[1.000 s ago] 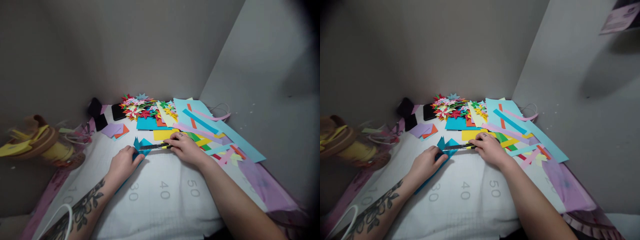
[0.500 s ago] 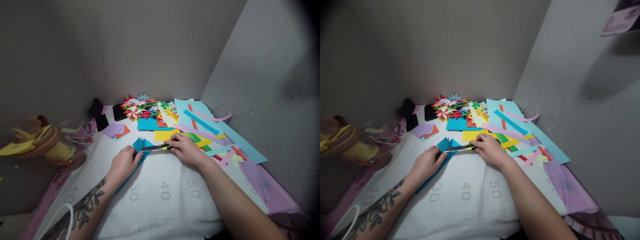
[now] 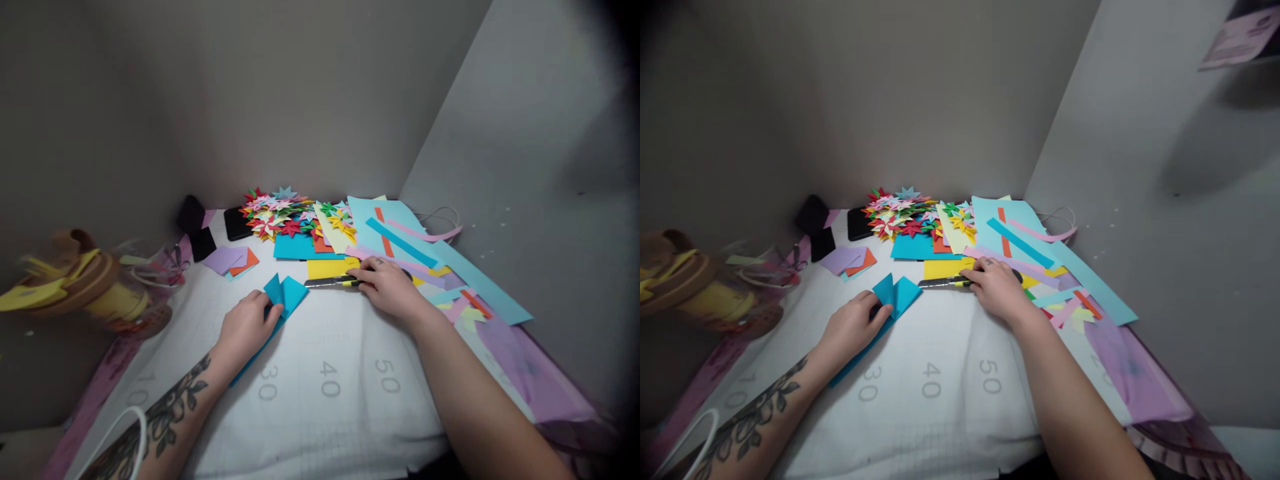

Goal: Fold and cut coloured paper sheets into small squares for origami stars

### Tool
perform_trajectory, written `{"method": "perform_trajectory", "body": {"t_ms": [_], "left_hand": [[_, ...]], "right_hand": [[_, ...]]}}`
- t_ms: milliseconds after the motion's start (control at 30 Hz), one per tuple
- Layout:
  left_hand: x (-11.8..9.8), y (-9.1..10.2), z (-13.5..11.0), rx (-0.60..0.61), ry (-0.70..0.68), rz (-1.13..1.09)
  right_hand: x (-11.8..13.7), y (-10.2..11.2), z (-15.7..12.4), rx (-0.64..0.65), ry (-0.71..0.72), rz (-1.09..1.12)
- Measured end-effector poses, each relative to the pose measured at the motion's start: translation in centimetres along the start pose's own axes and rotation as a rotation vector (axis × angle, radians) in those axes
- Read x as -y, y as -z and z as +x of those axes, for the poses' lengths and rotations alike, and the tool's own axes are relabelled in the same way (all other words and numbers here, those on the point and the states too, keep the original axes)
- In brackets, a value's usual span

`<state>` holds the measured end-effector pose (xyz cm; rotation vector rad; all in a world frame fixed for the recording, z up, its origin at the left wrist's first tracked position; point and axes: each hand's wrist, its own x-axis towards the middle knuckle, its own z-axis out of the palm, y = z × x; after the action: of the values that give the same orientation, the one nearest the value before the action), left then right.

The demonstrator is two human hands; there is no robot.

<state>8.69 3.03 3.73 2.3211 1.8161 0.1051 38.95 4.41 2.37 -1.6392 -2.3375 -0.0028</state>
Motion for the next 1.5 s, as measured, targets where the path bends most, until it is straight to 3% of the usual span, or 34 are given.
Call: {"method": "perform_trajectory", "body": {"t_ms": [233, 467, 767, 1133, 1500], "left_hand": [[0.0, 0.0, 0.0, 0.001, 0.004, 0.003], [0.2, 0.0, 0.0, 0.015, -0.001, -0.048], [0.0, -0.8, -0.1, -0.029, 0.012, -0.033], [0.0, -1.1, 0.0, -0.029, -0.005, 0.002], [0.5, -0.1, 0.1, 0.044, -0.042, -0.033]], "right_hand": [[-0.4, 0.1, -0.2, 0.066, 0.020, 0.023], [0.2, -0.1, -0.2, -0.018, 0.061, 0.154], [3.0, 0.0, 0.5, -0.054, 0.122, 0.209], [3.4, 0.1, 0.3, -0.054, 0.132, 0.231], [-0.2, -0.7, 0.1, -0.188, 0.017, 0.153]]}}
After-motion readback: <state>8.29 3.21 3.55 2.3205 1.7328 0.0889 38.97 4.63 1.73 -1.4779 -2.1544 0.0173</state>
